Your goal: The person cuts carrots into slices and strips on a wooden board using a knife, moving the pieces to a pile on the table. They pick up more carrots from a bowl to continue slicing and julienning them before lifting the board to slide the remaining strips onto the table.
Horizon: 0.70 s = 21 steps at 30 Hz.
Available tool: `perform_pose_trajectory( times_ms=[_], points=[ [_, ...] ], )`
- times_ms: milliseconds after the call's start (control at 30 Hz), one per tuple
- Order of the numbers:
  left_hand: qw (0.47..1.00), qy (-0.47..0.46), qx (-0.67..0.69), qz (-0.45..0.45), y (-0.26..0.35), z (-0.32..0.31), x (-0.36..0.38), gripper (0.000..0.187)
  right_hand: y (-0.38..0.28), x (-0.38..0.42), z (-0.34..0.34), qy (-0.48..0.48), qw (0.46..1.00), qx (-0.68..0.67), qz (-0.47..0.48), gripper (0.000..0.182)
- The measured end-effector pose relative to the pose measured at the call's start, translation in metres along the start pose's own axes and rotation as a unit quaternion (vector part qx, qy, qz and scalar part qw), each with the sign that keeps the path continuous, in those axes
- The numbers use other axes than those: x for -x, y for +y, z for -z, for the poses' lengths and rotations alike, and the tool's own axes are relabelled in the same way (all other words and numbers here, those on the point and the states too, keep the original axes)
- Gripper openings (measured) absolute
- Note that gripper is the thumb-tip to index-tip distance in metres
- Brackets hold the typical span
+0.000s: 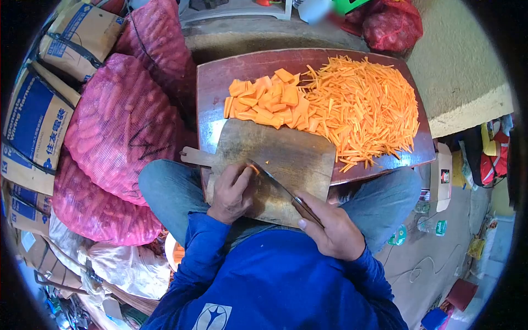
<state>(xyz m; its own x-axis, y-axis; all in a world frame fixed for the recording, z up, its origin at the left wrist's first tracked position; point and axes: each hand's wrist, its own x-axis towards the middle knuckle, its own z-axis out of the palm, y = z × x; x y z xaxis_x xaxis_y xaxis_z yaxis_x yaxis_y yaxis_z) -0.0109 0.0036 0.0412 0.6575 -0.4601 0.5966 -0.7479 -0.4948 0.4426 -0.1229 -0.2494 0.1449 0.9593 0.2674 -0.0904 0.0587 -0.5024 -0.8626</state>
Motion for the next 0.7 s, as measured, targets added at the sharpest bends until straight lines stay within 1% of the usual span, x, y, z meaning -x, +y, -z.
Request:
perform_pose_trajectory(
  times_ms=[133, 233, 300, 333, 400, 533, 633, 700],
  points=[
    [1.0, -0.003, -0.005, -0.001, 0.0, 0.0, 0.0, 0.043, 0.001, 0.002, -0.004, -0.003, 1.0, -0.004, -0.002, 0.062],
    [1.0, -0.006, -0.006, -0.013, -0.002, -0.001, 0.0, 0.046, -0.011, -0.001, 0.0, -0.012, 1.0, 0.022, 0.011, 0.067],
    [0.999, 0.009, 0.014, -0.032, -0.005, -0.005, 0.002, 0.049, -0.024, -0.005, 0.004, -0.082, 0.992, 0.05, -0.079, 0.067],
    [0.999, 0.007, 0.015, -0.03, -0.006, -0.006, 0.003, 0.049, -0.023, -0.006, 0.002, -0.084, 0.992, 0.049, -0.081, 0.067],
    [1.0, 0.01, 0.017, -0.024, -0.007, -0.008, 0.007, 0.052, -0.02, -0.008, 0.0, -0.075, 0.995, 0.051, -0.051, 0.07],
    [0.999, 0.011, 0.02, -0.027, -0.009, -0.008, 0.012, 0.054, -0.022, -0.017, -0.002, -0.099, 0.99, 0.061, -0.081, 0.067],
    [0.999, -0.003, 0.028, -0.017, -0.007, -0.007, 0.011, 0.054, -0.01, -0.024, -0.01, -0.086, 0.993, 0.052, -0.057, 0.064],
    [0.998, 0.037, -0.015, -0.039, -0.005, -0.011, 0.01, 0.049, 0.005, -0.031, -0.023, -0.054, 0.996, 0.073, -0.023, 0.059]
  ],
)
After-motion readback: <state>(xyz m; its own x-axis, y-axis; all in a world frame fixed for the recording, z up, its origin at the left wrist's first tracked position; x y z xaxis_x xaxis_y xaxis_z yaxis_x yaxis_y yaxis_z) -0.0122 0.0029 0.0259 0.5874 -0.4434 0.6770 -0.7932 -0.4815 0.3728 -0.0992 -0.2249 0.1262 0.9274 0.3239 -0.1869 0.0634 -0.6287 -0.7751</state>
